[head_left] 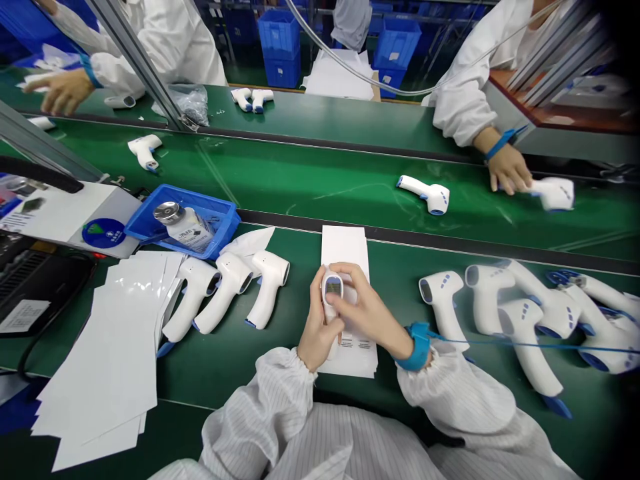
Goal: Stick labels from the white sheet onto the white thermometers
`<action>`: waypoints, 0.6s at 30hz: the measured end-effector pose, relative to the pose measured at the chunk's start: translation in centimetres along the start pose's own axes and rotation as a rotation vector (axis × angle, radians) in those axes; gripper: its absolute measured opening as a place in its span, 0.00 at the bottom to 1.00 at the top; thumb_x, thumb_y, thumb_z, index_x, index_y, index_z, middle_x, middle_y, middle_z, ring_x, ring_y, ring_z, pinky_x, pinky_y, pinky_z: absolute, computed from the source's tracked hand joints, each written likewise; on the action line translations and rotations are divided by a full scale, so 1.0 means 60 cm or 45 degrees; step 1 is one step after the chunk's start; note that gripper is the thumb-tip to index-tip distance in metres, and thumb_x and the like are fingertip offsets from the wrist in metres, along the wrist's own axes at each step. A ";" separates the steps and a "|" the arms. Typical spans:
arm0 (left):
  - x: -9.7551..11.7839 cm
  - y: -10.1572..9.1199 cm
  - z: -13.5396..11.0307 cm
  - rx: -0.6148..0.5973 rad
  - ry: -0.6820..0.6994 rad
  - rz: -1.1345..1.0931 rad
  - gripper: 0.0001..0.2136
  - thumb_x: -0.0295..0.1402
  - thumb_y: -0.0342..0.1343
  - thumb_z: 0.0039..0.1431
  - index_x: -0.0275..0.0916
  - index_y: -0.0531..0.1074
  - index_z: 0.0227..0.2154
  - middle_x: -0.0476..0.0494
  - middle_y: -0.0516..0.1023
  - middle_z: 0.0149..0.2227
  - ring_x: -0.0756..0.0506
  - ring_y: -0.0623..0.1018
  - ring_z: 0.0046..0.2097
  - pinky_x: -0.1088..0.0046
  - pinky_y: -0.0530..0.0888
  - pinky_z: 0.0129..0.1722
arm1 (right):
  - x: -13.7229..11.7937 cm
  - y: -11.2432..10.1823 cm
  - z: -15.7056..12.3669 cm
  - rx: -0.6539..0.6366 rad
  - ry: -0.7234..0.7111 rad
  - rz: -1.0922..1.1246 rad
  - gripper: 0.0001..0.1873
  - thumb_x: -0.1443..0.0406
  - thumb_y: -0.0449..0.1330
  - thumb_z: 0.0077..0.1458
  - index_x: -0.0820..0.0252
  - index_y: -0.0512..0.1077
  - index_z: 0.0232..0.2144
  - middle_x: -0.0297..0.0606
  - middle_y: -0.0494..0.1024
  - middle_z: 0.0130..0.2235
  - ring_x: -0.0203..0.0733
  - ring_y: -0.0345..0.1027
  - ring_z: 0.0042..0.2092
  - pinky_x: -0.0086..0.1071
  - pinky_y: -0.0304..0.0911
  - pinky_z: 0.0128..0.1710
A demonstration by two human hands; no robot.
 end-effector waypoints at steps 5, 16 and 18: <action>0.043 0.012 -0.012 -0.073 0.235 -0.034 0.42 0.25 0.56 0.53 0.50 0.39 0.66 0.41 0.53 0.66 0.36 0.63 0.63 0.57 0.65 0.59 | -0.028 0.003 -0.033 -0.220 0.378 0.372 0.26 0.60 0.59 0.57 0.54 0.58 0.57 0.41 0.67 0.55 0.44 0.66 0.52 0.41 0.63 0.52; 0.122 0.026 -0.050 -0.099 0.160 -0.211 0.45 0.31 0.55 0.53 0.51 0.33 0.68 0.39 0.69 0.54 0.37 0.78 0.44 0.61 0.78 0.39 | -0.115 -0.006 -0.035 -0.284 0.335 0.390 0.23 0.56 0.59 0.58 0.53 0.62 0.54 0.35 0.70 0.41 0.39 0.66 0.41 0.34 0.66 0.41; 0.131 0.024 -0.051 -0.081 0.164 -0.157 0.46 0.30 0.55 0.52 0.50 0.32 0.68 0.39 0.66 0.58 0.35 0.75 0.50 0.58 0.77 0.44 | -0.116 -0.005 -0.037 -0.299 0.331 0.400 0.24 0.56 0.59 0.58 0.54 0.61 0.55 0.35 0.71 0.41 0.40 0.67 0.40 0.34 0.67 0.39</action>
Point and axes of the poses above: each hand's wrist, its own z-axis towards the middle knuckle, its own y-axis out of the palm, x = y × z, the point moved 1 cm from there along z, towards the middle knuckle
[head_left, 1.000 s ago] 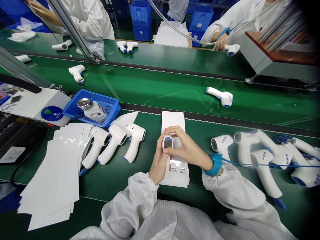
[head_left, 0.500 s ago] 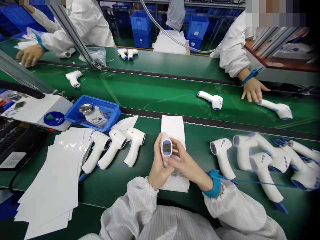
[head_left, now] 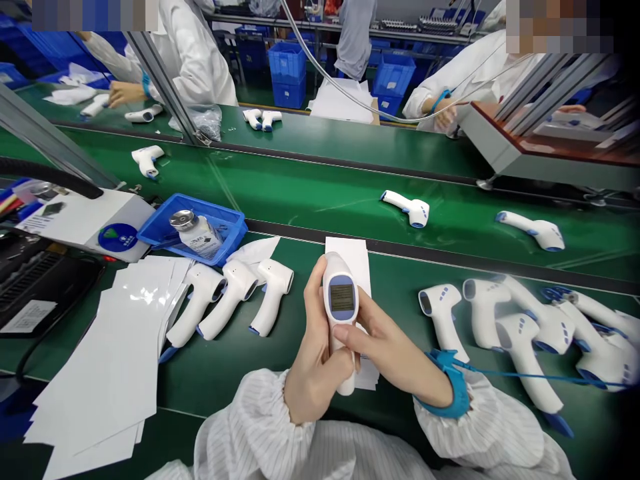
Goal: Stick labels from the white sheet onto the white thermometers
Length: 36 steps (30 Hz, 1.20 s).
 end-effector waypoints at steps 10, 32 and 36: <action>-0.008 -0.035 0.028 0.095 -0.249 1.141 0.35 0.33 0.48 0.60 0.48 0.40 0.68 0.43 0.33 0.71 0.34 0.37 0.70 0.47 0.54 0.63 | -0.013 -0.087 0.238 0.159 0.071 -0.735 0.15 0.67 0.49 0.59 0.63 0.66 0.48 0.42 0.78 0.40 0.41 0.74 0.33 0.34 0.70 0.31; -0.015 -0.101 0.108 0.296 0.091 0.404 0.33 0.46 0.51 0.59 0.40 0.49 0.64 0.35 0.65 0.54 0.37 0.63 0.60 0.55 0.59 0.61 | -0.007 -0.237 0.175 0.556 -0.253 -0.991 0.24 0.77 0.59 0.48 0.63 0.63 0.48 0.35 0.71 0.42 0.38 0.67 0.42 0.33 0.65 0.43; -0.006 -0.060 0.106 -0.162 -0.052 0.225 0.42 0.40 0.59 0.55 0.48 0.39 0.67 0.41 0.70 0.47 0.45 0.75 0.40 0.62 0.74 0.42 | -0.009 -0.141 0.117 0.121 -0.709 -0.827 0.18 0.72 0.60 0.52 0.57 0.62 0.44 0.36 0.68 0.43 0.40 0.65 0.44 0.34 0.64 0.45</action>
Point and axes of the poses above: each hand's wrist, its own z-axis towards the middle knuckle, its own y-axis out of the palm, x = y × z, the point moved 1 cm from there along z, towards the middle knuckle
